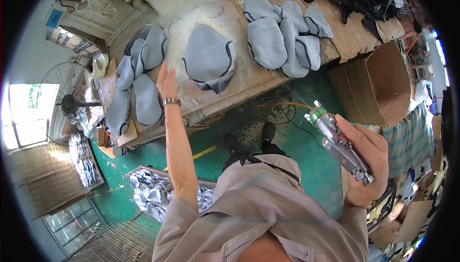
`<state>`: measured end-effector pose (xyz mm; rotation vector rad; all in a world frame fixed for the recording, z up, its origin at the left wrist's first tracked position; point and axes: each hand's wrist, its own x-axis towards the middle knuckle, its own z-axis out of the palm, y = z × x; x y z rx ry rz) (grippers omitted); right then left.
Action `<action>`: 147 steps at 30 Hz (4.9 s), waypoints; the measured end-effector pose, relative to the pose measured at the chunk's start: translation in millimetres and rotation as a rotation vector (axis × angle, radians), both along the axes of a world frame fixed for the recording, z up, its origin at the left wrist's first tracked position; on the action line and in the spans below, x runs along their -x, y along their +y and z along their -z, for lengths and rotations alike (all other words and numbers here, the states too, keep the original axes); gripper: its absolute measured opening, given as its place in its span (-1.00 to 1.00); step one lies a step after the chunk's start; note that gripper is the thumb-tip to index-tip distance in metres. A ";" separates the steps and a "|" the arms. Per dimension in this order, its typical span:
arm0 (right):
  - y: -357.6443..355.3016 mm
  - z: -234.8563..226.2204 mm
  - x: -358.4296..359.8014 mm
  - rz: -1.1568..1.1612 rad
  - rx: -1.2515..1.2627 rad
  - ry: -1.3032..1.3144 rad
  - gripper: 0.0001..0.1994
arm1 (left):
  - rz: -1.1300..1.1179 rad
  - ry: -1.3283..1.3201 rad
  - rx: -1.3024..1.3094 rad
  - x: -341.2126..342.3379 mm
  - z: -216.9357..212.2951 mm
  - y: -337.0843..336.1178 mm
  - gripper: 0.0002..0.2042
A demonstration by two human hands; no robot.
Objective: Applying a spray coating to foam shoe inserts and organizing them on a metal rack.
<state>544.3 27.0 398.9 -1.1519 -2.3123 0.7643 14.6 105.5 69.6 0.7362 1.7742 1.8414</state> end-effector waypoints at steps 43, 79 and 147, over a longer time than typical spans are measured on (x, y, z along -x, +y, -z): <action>-20.4 -39.6 36.1 -0.124 -0.239 -0.017 -0.35 | -0.093 0.299 0.130 -50.7 52.0 -133.0 -0.79; -37.4 -53.3 14.3 0.148 0.097 -0.088 -0.39 | 0.246 1.094 0.291 -62.9 -46.1 -13.7 -0.81; -31.4 -36.5 66.4 0.193 -0.008 -0.141 -0.52 | -0.188 -0.597 1.198 -112.3 263.0 -469.5 -0.59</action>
